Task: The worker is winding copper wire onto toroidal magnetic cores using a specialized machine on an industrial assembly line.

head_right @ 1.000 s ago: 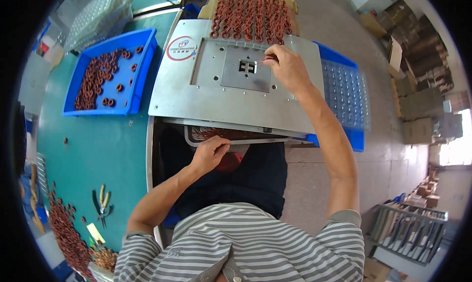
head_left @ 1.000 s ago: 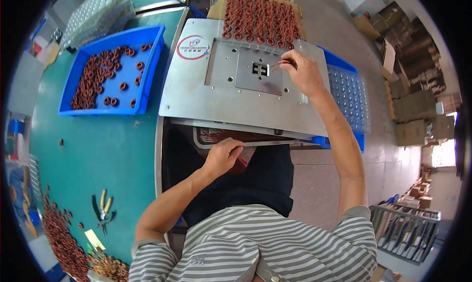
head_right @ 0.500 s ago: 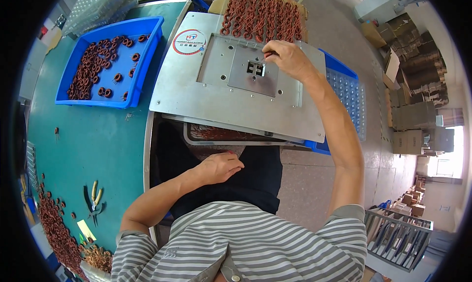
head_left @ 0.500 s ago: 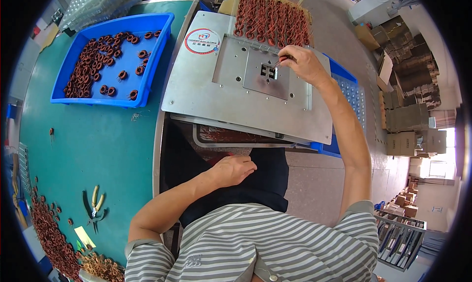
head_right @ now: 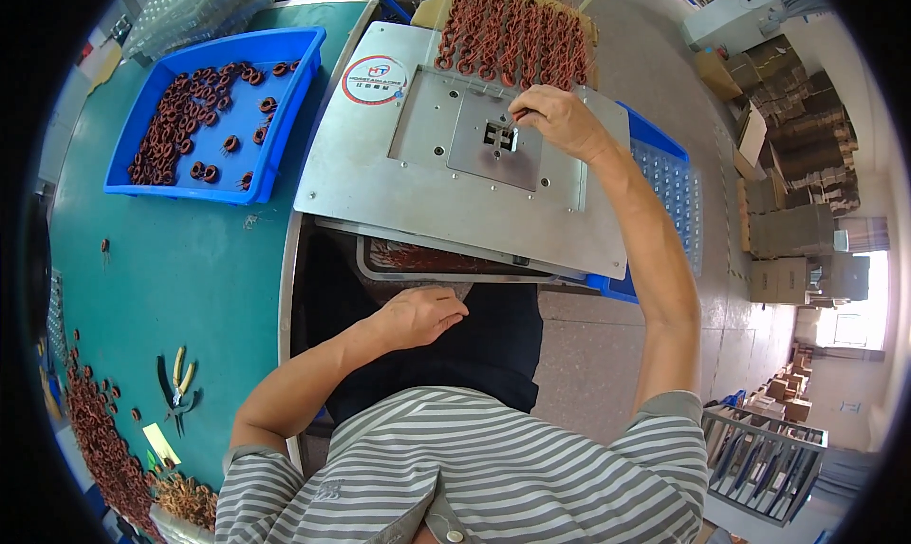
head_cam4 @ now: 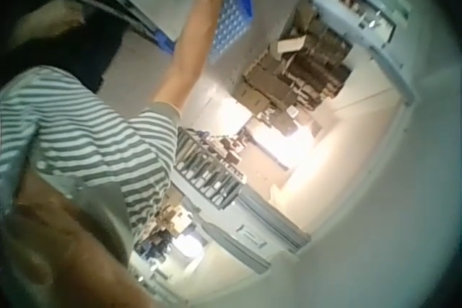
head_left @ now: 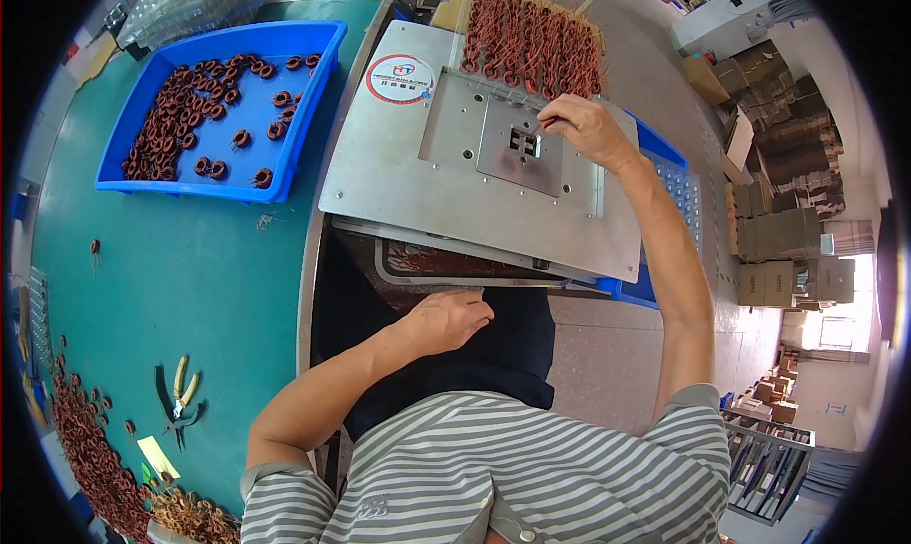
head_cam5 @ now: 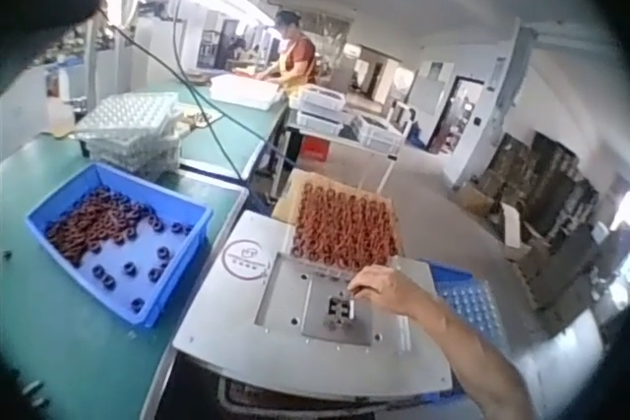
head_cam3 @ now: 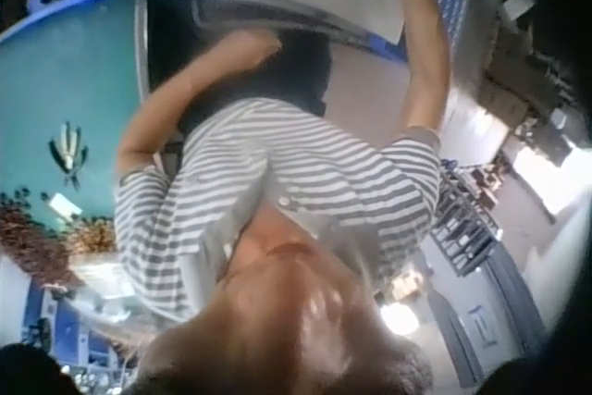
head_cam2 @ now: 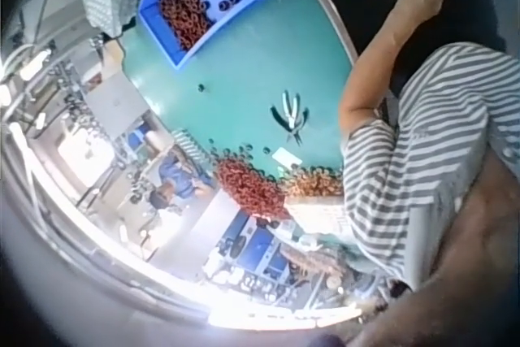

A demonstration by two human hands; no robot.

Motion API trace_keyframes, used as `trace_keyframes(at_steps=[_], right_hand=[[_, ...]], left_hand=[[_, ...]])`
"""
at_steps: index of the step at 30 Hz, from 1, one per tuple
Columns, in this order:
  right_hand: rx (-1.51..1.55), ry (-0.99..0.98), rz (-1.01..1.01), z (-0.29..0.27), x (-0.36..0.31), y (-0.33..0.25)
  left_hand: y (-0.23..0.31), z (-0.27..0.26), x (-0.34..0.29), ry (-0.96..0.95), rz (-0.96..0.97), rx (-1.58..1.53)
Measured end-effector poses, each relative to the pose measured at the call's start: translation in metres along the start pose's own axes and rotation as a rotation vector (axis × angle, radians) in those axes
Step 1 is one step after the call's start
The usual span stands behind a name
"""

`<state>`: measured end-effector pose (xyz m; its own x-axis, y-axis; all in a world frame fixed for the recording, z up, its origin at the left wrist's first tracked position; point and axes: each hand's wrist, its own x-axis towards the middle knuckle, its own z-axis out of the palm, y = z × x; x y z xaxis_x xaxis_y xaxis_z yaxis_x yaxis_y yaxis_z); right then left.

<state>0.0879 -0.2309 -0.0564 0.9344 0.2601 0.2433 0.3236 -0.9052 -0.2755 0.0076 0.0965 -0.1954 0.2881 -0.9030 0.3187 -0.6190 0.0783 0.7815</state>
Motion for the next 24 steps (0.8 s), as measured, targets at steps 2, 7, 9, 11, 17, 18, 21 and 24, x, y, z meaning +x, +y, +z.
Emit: trace_keyframes(at_steps=[2,7,9,11,17,18,21,24], right_hand=[[0.07,-0.009,-0.039,0.008,0.002,0.001],[0.018,-0.025,0.175,0.025,0.003,-0.004],[0.021,-0.037,0.263,0.026,0.004,-0.003],[0.076,-0.023,0.345,0.025,0.002,-0.002],[0.095,0.009,0.22,0.051,-0.005,-0.004],[0.097,0.007,0.228,0.054,-0.006,-0.003],[0.024,0.034,0.217,0.055,-0.002,-0.008],[0.075,0.099,0.214,0.059,-0.009,0.001]], left_hand=[[0.0,0.0,-0.001,0.002,0.01,0.001],[-0.002,0.001,-0.004,-0.013,0.001,0.013],[-0.003,0.0,-0.004,-0.017,-0.002,0.013],[-0.003,-0.001,-0.004,-0.024,-0.006,0.009],[-0.006,-0.004,0.0,-0.052,-0.048,-0.005],[-0.006,-0.004,0.001,-0.03,-0.04,-0.016],[0.003,-0.008,0.005,0.038,-0.029,-0.074],[0.026,-0.031,0.034,0.136,0.042,-0.133]])
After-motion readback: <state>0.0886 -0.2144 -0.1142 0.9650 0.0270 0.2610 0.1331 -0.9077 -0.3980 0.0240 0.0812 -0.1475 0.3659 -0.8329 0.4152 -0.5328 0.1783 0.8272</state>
